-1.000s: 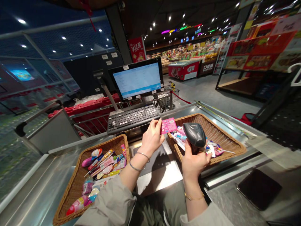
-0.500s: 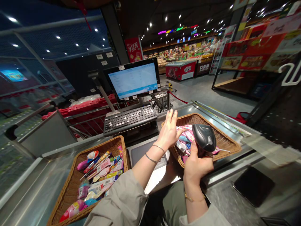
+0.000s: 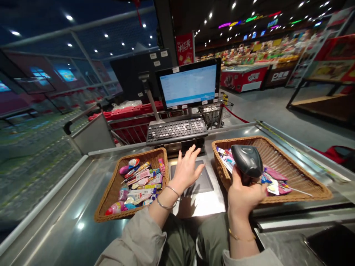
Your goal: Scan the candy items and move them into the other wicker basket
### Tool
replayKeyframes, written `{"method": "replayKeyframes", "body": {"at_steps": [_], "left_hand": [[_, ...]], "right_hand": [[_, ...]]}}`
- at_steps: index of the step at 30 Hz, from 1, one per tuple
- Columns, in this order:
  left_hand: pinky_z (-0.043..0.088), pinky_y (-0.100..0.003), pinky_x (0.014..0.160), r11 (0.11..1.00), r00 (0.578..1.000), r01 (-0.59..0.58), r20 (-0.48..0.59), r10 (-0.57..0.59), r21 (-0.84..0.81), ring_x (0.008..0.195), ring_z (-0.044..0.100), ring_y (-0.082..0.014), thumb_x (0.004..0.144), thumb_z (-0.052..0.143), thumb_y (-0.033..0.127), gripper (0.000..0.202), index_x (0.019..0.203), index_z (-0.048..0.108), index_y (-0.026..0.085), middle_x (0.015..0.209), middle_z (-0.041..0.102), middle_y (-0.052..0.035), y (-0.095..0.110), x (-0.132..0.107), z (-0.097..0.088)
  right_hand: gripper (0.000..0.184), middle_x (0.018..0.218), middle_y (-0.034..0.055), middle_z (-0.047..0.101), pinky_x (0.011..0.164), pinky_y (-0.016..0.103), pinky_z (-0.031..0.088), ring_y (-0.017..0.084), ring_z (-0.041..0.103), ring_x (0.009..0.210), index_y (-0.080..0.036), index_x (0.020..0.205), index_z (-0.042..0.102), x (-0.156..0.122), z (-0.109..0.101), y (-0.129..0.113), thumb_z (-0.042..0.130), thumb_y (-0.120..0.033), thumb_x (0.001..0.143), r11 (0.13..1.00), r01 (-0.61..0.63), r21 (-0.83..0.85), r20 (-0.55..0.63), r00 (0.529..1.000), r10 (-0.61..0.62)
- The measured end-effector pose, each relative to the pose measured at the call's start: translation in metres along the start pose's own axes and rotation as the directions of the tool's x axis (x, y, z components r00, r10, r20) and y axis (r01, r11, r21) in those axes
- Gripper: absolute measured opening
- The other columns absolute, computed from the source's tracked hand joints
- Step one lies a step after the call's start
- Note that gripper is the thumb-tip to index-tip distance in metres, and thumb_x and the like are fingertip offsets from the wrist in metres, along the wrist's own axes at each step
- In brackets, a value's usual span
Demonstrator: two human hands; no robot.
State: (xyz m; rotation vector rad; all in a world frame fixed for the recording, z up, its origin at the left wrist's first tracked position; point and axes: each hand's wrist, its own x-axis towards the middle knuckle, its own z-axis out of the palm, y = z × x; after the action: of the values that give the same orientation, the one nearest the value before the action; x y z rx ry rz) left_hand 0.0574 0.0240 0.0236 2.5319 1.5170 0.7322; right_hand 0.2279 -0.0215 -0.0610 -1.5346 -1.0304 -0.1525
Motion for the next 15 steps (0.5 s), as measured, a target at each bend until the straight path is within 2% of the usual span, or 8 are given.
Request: {"method": "replayKeyframes", "body": {"at_steps": [1,2,6,8,11,15], "left_hand": [[0.021,-0.065,0.120,1.000,1.000,0.023,-0.001,-0.023,-0.003,0.145,0.040,-0.0257,0.095,0.057,0.032,0.054,0.146,0.040,0.025,0.157,0.042,-0.0135,-0.006,-0.009,-0.003],[0.020,-0.065,0.120,0.999,0.999,0.043,-0.006,-0.043,-0.006,0.144,0.042,-0.0246,0.095,0.057,0.032,0.054,0.146,0.039,0.025,0.155,0.044,-0.0131,-0.012,-0.017,-0.007],[0.022,-0.062,0.121,0.993,0.993,0.115,-0.041,-0.114,0.004,0.143,0.043,-0.0227,0.095,0.057,0.031,0.053,0.145,0.040,0.024,0.153,0.047,-0.0128,-0.040,-0.048,-0.024],[0.023,-0.061,0.121,0.988,0.987,0.152,-0.052,-0.150,0.026,0.143,0.044,-0.0229,0.095,0.057,0.030,0.051,0.144,0.042,0.024,0.152,0.048,-0.0124,-0.056,-0.061,-0.035],[0.021,-0.063,0.120,0.973,0.975,0.217,-0.062,-0.212,0.075,0.143,0.044,-0.0238,0.096,0.055,0.029,0.050,0.144,0.043,0.023,0.153,0.048,-0.0130,-0.081,-0.078,-0.050],[0.022,-0.063,0.120,0.957,0.965,0.261,-0.002,-0.263,0.126,0.144,0.041,-0.0247,0.096,0.056,0.030,0.053,0.146,0.041,0.023,0.156,0.044,-0.0137,-0.110,-0.101,-0.064]], "right_hand": [[0.063,0.133,0.0255,0.059,0.109,0.068,0.030,0.048,0.044,0.134,-0.013,0.136,0.053,-0.002,0.001,-0.007,0.055,-0.054,0.089,0.998,-0.068,-0.010,-0.062,0.996,0.068],[0.063,0.132,0.0250,0.060,0.109,0.067,0.032,0.048,0.044,0.133,-0.013,0.133,0.058,-0.003,0.002,-0.015,0.059,-0.056,0.086,0.995,-0.103,-0.005,-0.069,0.992,0.102],[0.065,0.138,0.0242,0.058,0.111,0.068,0.030,0.046,0.041,0.138,-0.013,0.131,0.061,-0.010,0.006,-0.043,0.062,-0.057,0.084,0.994,-0.101,0.044,0.122,0.988,0.095],[0.063,0.141,0.0243,0.056,0.111,0.069,0.029,0.044,0.044,0.137,-0.013,0.130,0.062,-0.014,0.010,-0.053,0.062,-0.057,0.084,0.995,-0.075,0.066,0.210,0.976,0.060],[0.056,0.136,0.0228,0.059,0.111,0.065,0.032,0.040,0.048,0.134,-0.014,0.121,0.067,-0.021,0.018,-0.061,0.060,-0.057,0.084,0.993,-0.004,0.118,0.299,0.954,-0.031],[0.044,0.126,0.0187,0.065,0.113,0.065,0.029,0.037,0.050,0.134,-0.019,0.105,0.070,-0.031,0.028,-0.064,0.057,-0.056,0.085,0.989,0.075,0.129,0.416,0.901,-0.123]]}}
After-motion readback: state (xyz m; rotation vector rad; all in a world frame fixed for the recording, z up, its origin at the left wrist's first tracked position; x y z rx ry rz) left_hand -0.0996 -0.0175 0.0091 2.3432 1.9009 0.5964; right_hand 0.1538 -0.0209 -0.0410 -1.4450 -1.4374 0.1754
